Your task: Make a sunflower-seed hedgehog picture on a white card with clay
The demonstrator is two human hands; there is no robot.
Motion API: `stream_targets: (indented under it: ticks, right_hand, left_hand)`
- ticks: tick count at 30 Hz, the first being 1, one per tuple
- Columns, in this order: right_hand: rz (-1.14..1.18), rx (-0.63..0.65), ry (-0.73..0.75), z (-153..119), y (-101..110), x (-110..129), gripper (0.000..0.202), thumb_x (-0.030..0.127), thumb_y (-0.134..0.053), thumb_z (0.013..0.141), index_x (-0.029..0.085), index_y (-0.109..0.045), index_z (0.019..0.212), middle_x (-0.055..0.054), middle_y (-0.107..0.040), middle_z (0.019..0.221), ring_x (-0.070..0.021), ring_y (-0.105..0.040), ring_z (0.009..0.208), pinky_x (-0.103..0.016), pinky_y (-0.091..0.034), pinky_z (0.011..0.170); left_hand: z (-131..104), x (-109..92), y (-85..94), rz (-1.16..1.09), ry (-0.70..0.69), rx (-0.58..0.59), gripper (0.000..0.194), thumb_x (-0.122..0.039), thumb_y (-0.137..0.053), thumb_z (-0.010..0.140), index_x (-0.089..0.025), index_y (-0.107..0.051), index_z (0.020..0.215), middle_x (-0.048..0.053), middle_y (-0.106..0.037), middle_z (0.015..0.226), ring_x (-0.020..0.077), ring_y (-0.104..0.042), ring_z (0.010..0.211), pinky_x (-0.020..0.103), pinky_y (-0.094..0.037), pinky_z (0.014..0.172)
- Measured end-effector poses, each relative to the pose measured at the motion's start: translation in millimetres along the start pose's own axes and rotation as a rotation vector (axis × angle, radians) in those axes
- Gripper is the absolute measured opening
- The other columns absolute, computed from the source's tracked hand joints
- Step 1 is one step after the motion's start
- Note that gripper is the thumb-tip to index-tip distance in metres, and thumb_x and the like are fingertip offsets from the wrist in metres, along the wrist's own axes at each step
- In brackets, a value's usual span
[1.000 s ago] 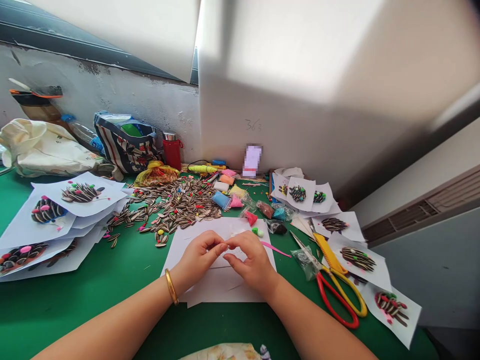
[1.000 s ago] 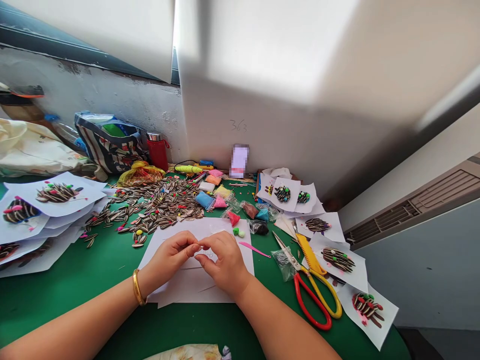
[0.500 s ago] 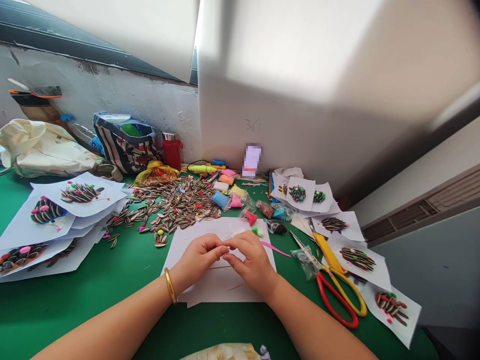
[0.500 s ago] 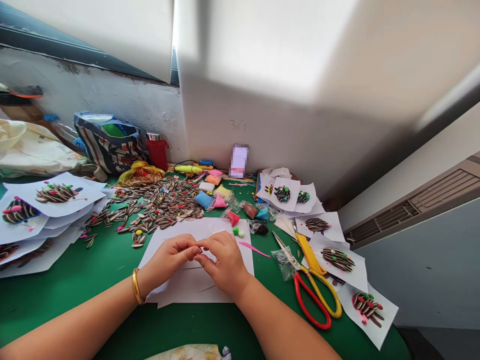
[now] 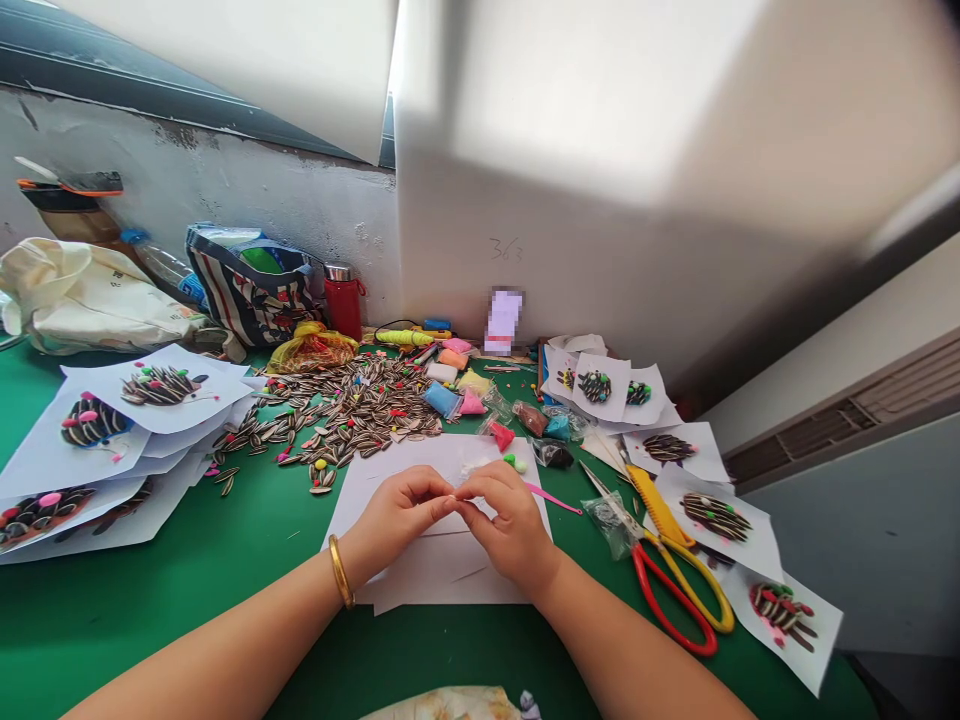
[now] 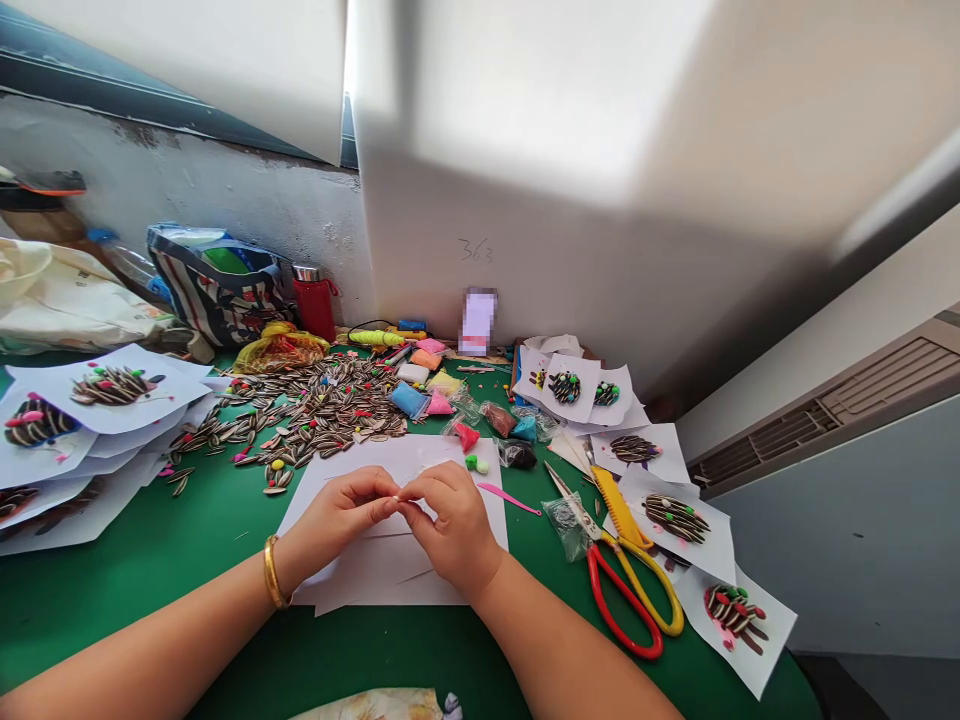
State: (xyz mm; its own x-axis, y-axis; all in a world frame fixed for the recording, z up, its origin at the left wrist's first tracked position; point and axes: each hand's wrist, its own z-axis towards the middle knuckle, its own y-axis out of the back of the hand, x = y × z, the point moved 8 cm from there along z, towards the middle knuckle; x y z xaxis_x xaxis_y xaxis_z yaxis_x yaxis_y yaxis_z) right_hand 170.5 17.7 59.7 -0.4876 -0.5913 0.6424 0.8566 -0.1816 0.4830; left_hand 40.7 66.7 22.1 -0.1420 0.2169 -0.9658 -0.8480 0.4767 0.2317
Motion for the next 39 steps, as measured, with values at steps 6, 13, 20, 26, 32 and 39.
stream_targets:
  ticks: [6, 13, 20, 26, 32, 39]
  right_hand:
    - [-0.032, 0.034, -0.015, 0.2, -2.9, -4.5, 0.013, 0.022, -0.064, 0.090, 0.025, -0.067, 0.103, -0.003, -0.068, 0.089, -0.0200, -0.060, 0.089, -0.036, -0.047, 0.081]
    - [-0.050, 0.030, -0.018, 0.2, -2.8, -5.4, 0.007, 0.028, -0.064, 0.093, 0.023, -0.068, 0.089, -0.002, -0.067, 0.081, -0.0184, -0.058, 0.083, -0.035, -0.044, 0.078]
    - [-0.043, 0.026, 0.005, -0.9, -2.4, -2.9, 0.009, 0.028, -0.066, 0.091, 0.025, -0.069, 0.099, -0.002, -0.068, 0.085, -0.0195, -0.058, 0.085, -0.036, -0.045, 0.078]
    - [-0.029, -0.005, 0.014, -0.9, -0.9, -2.8, 0.009, 0.025, -0.064, 0.093, 0.026, -0.070, 0.099, -0.002, -0.068, 0.084, -0.0184, -0.059, 0.083, -0.035, -0.045, 0.077]
    - [-0.053, 0.032, -0.004, 0.1, -2.8, -5.0, 0.012, 0.029, -0.067, 0.090, 0.025, -0.070, 0.101, -0.002, -0.069, 0.087, -0.0192, -0.059, 0.087, -0.035, -0.045, 0.080]
    - [-0.041, 0.013, -0.016, -1.4, -2.2, -9.0, 0.009, 0.029, -0.064, 0.093, 0.026, -0.071, 0.097, -0.002, -0.069, 0.084, -0.0192, -0.059, 0.084, -0.036, -0.046, 0.078]
  left_hand:
    - [-1.7, -1.1, 5.1, 0.078, -0.048, -0.062, 0.031, -0.045, -0.062, 0.088, -0.018, -0.068, 0.074, 0.003, -0.063, 0.076, 0.0168, -0.057, 0.074, 0.028, -0.044, 0.071]
    - [-1.8, -2.4, 2.0, 0.099, -0.056, -0.028, 0.031, -0.044, -0.059, 0.090, -0.018, -0.068, 0.077, 0.003, -0.065, 0.079, 0.0166, -0.058, 0.077, 0.028, -0.045, 0.074]
    - [-0.1, 2.4, 1.6, 0.066, 0.008, -0.031, 0.036, -0.048, -0.061, 0.087, -0.017, -0.063, 0.068, 0.001, -0.059, 0.070, 0.0146, -0.053, 0.069, 0.026, -0.042, 0.066]
    - [-0.7, 1.6, -1.8, 0.052, -0.002, 0.012, 0.035, -0.048, -0.059, 0.089, -0.017, -0.068, 0.077, 0.003, -0.063, 0.078, 0.0165, -0.056, 0.076, 0.028, -0.045, 0.072]
    - [-2.1, -0.3, 0.3, 0.086, -0.046, -0.021, 0.033, -0.044, -0.060, 0.090, -0.017, -0.066, 0.072, 0.002, -0.061, 0.074, 0.0147, -0.055, 0.072, 0.026, -0.044, 0.069]
    - [-3.8, -6.8, -1.9, 0.161, -0.151, -0.011, 0.033, -0.039, -0.053, 0.096, -0.017, -0.067, 0.076, 0.003, -0.063, 0.077, 0.0148, -0.058, 0.075, 0.026, -0.045, 0.072]
